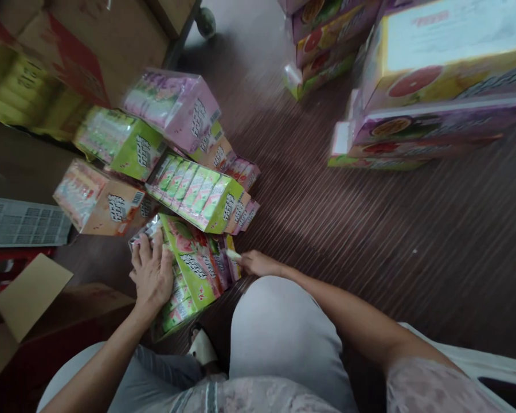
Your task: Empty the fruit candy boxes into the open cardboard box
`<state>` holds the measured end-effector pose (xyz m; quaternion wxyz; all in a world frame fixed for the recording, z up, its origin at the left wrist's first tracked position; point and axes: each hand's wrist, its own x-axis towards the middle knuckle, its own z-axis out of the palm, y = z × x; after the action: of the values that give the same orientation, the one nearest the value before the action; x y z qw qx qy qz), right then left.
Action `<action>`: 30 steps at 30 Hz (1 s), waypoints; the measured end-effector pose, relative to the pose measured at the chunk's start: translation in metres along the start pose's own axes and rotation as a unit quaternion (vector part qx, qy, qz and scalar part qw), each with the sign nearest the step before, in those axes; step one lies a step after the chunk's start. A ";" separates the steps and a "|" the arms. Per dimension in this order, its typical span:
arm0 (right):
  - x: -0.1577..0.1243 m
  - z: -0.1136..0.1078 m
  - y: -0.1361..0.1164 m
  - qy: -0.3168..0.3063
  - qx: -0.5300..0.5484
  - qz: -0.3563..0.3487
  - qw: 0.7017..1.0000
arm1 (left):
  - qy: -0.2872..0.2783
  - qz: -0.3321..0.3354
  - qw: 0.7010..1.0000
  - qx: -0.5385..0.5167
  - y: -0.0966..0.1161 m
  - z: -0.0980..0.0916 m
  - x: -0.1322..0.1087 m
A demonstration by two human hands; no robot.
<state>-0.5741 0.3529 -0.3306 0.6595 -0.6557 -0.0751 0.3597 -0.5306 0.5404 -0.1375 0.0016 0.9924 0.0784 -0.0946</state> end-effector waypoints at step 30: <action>-0.045 -0.027 -0.058 -0.141 0.065 0.007 0.988 | 0.005 0.026 1.000 0.011 0.004 0.003 -0.008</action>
<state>-0.5695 0.3125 -0.2636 0.6809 -0.5546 -0.1395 0.4576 -0.5380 0.5353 -0.1391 -0.0076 0.9946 0.0518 -0.0900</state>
